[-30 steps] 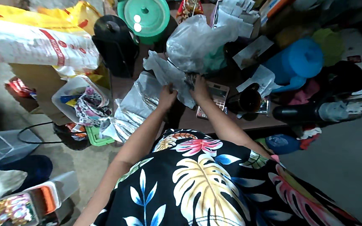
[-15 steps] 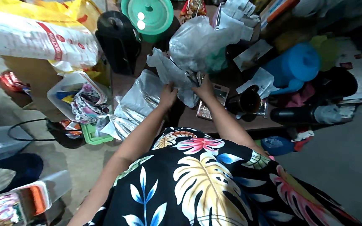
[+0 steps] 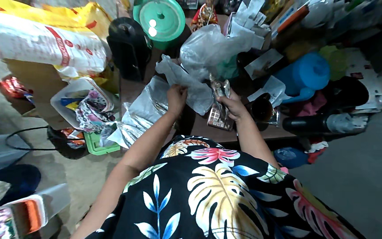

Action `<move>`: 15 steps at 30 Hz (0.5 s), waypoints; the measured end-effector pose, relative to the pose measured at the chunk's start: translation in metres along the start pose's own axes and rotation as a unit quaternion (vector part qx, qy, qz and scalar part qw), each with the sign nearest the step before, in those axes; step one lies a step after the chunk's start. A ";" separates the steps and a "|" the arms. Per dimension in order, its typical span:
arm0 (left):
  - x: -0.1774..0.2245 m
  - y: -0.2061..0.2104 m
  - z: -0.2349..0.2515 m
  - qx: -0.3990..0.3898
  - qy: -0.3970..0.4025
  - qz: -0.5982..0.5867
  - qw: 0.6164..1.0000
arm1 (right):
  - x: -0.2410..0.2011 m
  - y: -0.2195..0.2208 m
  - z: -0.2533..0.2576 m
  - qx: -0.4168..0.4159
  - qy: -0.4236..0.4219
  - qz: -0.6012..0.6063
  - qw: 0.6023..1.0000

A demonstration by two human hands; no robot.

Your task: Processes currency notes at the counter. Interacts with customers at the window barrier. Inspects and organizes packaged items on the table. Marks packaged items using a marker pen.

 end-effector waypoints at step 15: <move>0.053 -0.014 -0.039 -0.030 0.144 0.106 0.983 | 0.012 0.031 -0.015 -0.022 0.015 -0.358 0.933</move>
Point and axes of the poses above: each hand's wrist, its own z-axis towards the middle knuckle, its own y-axis out of the palm, x = y × z, the point moved 6 cm from there along z, towards the middle knuckle, and after that the axes turned 3 degrees about z, right-handed, at the moved point
